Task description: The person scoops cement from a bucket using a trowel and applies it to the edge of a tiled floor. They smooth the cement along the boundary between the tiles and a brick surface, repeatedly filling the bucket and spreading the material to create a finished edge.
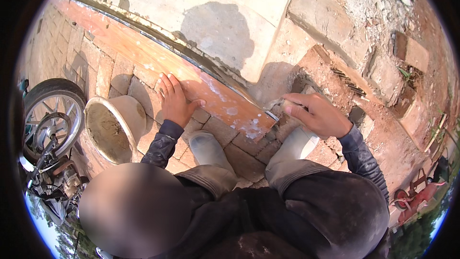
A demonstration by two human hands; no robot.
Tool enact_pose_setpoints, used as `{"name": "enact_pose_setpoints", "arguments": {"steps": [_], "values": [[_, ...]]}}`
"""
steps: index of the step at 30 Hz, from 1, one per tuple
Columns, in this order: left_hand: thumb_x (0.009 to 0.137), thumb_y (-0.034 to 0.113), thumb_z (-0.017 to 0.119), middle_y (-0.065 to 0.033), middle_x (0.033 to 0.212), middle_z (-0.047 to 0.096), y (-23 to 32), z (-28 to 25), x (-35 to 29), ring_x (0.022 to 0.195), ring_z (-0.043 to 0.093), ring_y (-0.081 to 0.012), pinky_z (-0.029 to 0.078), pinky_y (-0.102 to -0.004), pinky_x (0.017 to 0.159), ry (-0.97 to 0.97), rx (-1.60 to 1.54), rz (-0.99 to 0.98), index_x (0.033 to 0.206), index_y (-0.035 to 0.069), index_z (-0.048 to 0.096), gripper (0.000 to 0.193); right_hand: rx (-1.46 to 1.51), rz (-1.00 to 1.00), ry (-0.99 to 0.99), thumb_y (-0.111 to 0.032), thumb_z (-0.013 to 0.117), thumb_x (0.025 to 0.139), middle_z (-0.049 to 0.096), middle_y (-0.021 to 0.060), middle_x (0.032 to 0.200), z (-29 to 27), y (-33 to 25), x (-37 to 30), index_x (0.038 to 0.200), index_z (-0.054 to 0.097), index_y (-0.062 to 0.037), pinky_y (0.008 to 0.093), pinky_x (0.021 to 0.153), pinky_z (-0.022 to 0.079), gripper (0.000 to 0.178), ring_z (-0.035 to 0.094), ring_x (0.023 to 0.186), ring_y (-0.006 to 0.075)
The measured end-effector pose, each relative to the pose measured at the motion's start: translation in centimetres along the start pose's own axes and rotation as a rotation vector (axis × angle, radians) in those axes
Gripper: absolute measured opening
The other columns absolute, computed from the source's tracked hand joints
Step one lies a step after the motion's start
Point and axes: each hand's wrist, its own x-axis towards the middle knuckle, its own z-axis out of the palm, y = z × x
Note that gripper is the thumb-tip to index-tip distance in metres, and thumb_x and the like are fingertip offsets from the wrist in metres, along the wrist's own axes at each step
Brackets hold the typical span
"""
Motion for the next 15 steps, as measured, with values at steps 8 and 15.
{"name": "enact_pose_setpoints", "arguments": {"steps": [8, 15], "values": [[0.065, 0.052, 0.083, -0.038, 0.153, 0.009, 0.8, 0.1, 0.4, 0.143, 0.016, -0.0499, 0.023, -0.0593, 0.112, -0.021, -0.016, 0.0, 0.146, -0.011, 0.014, 0.124, -0.132, -0.281, 0.142, -0.032, 0.051, 0.098, 0.066, 0.0291, 0.104, 3.4, 2.6, 7.1, 0.119, 0.06, 0.0078, 0.0424, 0.089, 0.049, 0.046, 0.064, 0.098, 0.0429], [0.064, 0.051, 0.083, -0.0372, 0.153, 0.01, 0.9, -0.5, 0.3, 0.143, 0.017, -0.0491, 0.023, -0.0585, 0.112, -0.03, 0.002, -0.039, 0.145, -0.011, 0.015, 0.123, -0.127, -0.263, 0.058, -0.034, 0.051, 0.098, 0.065, 0.0292, 0.103, 0.5, -2.6, 7.7, 0.118, 0.06, 0.0071, 0.0415, 0.087, 0.049, 0.046, 0.064, 0.098, 0.0412]]}}
